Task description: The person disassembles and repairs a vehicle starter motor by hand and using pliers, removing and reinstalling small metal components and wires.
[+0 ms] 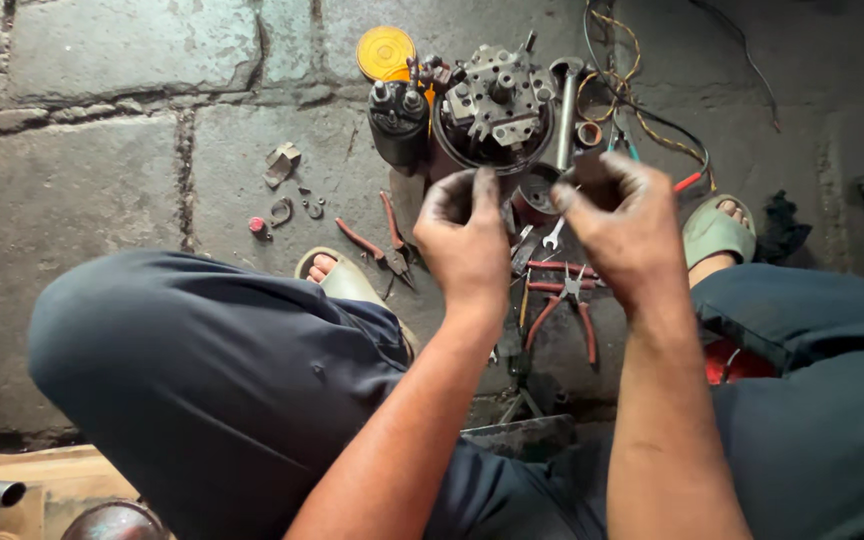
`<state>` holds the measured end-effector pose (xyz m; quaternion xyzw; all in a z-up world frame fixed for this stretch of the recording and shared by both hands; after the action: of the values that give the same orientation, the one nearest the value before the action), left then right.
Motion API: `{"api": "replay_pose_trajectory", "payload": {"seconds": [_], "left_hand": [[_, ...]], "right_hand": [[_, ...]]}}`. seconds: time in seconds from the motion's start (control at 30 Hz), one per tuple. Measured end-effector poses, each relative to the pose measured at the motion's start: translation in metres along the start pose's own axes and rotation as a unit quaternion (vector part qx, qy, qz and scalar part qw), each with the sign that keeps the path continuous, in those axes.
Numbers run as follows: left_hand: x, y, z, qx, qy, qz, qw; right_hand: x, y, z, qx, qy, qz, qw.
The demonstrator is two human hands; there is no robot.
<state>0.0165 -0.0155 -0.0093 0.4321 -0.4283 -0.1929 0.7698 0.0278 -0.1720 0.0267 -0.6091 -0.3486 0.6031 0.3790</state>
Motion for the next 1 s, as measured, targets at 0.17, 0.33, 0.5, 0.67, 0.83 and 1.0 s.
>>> {"api": "replay_pose_trajectory", "payload": {"seconds": [0.17, 0.33, 0.5, 0.67, 0.83, 1.0], "left_hand": [[0.009, -0.006, 0.001, -0.26, -0.065, 0.036, 0.963], [0.014, -0.005, -0.006, -0.242, -0.086, 0.08, 0.963], [0.016, 0.011, -0.003, -0.049, -0.125, -0.109, 0.985], [0.018, 0.028, 0.013, 0.199, -0.145, -0.303, 0.921], [0.012, 0.018, 0.006, 0.063, -0.102, -0.235, 0.964], [0.008, 0.01, -0.004, -0.06, -0.136, -0.132, 0.98]], "right_hand": [[-0.003, 0.002, 0.002, -0.006, 0.055, -0.024, 0.998], [-0.005, 0.003, 0.0, -0.011, 0.064, -0.026, 0.998], [-0.006, 0.004, -0.006, 0.008, 0.068, -0.057, 0.996], [-0.008, 0.007, -0.006, 0.019, 0.072, -0.068, 0.995], [-0.008, 0.002, -0.005, -0.014, 0.065, -0.079, 0.995], [-0.005, -0.001, -0.002, 0.031, 0.035, -0.126, 0.991]]}}
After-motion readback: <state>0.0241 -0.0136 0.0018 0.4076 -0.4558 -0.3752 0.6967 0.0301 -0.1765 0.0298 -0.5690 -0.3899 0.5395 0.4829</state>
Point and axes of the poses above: each hand's wrist, its own z-axis away from the middle knuckle, its own x-axis out of the palm, y = z × x, the point moved 4 cm from there along -z, towards the middle knuckle, and after that the axes turned 10 degrees about z, right-handed, at the moved point
